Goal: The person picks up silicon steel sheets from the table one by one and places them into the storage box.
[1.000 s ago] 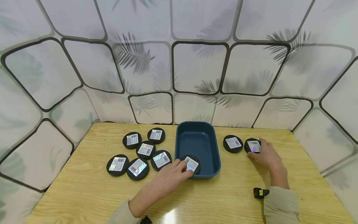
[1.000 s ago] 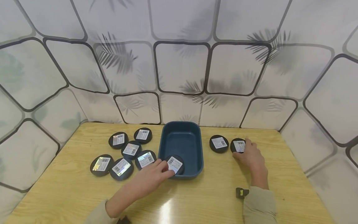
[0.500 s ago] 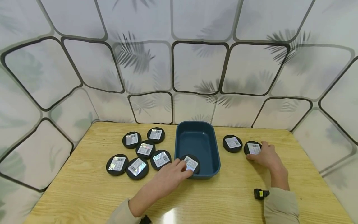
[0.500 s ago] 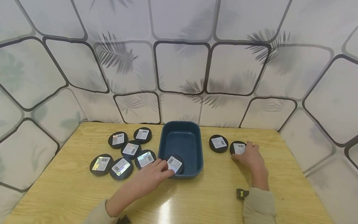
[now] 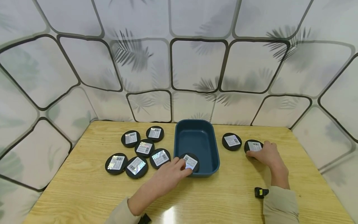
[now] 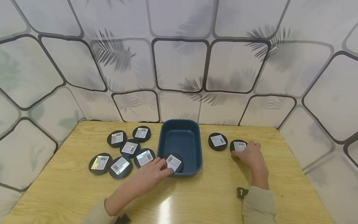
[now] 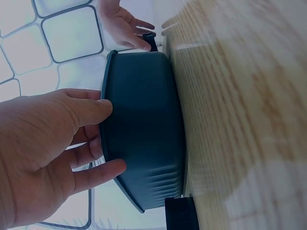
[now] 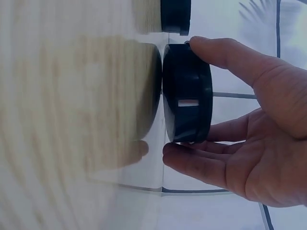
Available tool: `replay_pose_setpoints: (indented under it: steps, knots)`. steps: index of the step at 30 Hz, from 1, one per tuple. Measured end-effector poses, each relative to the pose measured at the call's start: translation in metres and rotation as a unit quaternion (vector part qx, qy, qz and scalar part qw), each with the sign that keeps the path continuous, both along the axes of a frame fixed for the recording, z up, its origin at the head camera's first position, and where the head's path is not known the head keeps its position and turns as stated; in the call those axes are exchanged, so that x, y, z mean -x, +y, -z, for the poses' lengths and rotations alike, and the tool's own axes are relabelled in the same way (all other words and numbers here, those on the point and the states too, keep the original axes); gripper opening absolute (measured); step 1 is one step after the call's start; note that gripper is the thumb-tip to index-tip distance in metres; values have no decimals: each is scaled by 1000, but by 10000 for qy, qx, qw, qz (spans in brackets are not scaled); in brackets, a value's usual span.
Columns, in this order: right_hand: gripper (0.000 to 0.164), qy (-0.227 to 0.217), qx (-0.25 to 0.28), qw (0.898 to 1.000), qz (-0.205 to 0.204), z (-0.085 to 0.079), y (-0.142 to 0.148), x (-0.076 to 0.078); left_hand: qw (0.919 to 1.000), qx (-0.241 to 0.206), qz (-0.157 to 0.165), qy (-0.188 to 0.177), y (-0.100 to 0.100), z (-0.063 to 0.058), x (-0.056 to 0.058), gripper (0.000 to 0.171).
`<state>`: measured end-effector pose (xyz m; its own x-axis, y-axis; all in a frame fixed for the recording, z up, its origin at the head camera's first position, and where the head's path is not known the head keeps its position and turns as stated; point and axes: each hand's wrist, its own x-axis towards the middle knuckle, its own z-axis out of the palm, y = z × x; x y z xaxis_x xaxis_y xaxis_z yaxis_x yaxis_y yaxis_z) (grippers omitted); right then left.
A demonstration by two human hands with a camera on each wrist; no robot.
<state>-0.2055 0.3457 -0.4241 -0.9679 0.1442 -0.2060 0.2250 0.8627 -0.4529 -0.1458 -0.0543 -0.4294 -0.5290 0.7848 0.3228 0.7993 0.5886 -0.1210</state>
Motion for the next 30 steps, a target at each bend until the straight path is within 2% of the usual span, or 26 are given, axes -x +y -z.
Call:
replay_pose_setpoints:
  steps: [13, 25, 30]
  knots:
    - [91, 261, -7, 9996, 43, 0, 1, -1, 10000, -62, 38, 68, 0, 1, 1, 19]
    - [105, 337, 268, 9986, 301, -9, -2, -4, 9999, -80, 69, 94, 0, 0, 2, 19]
    - [107, 605, 327, 9974, 224, -11, -5, -3, 9999, -74, 64, 69, -1, 0, 2, 20]
